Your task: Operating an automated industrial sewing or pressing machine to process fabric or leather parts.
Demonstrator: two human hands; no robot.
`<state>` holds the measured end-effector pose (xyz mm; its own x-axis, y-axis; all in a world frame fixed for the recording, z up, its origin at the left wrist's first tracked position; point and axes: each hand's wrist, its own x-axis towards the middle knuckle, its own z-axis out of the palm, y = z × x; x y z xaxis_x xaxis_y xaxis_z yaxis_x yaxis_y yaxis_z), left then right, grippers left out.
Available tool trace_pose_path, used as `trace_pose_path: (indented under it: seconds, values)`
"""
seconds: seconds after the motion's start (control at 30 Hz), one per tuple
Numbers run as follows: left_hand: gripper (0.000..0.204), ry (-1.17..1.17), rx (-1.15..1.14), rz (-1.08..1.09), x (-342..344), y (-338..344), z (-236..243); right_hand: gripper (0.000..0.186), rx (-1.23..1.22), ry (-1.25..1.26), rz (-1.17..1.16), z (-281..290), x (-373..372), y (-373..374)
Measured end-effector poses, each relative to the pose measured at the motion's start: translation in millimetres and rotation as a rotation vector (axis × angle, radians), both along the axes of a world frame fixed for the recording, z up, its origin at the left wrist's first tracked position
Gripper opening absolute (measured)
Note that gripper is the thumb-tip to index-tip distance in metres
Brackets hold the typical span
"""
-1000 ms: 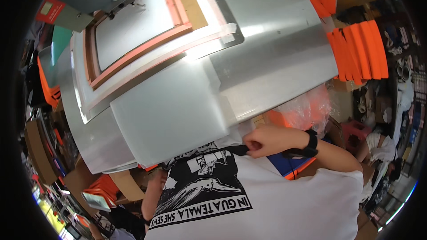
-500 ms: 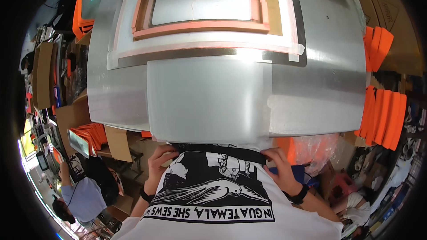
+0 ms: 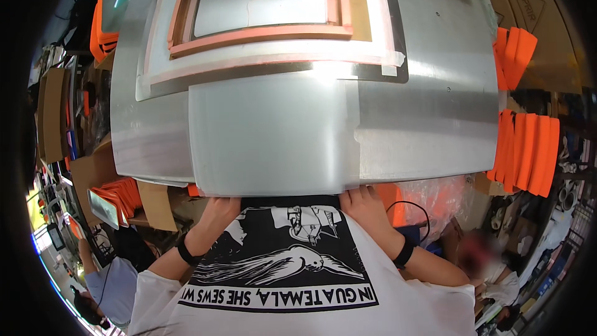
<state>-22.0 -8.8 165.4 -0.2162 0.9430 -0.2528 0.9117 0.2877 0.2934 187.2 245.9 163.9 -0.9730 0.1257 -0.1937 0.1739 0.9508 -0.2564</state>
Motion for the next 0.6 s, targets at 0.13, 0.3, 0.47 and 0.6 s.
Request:
trace_pose_path:
  seconds: [0.13, 0.3, 0.47, 0.6]
  values:
    - [0.048, -0.49, 0.104, 0.293, -6, -6, -15, 0.033, -0.097, 0.093, -0.054, -11, 2, -3]
    - [0.047, -1.216, -0.068, 0.522, -17, 10, 40, 0.029, -0.865, -0.208, -0.345, 47, 9, -1]
    - [0.032, -1.445, -0.192, 0.646, -37, 6, 33, 0.034, -1.079, -0.07, -0.46, 16, -10, 1]
    - [0.031, -1.069, 0.017, 0.58, -28, 10, -12, 0.044, -0.757, 0.097, -0.69, -94, 28, -3]
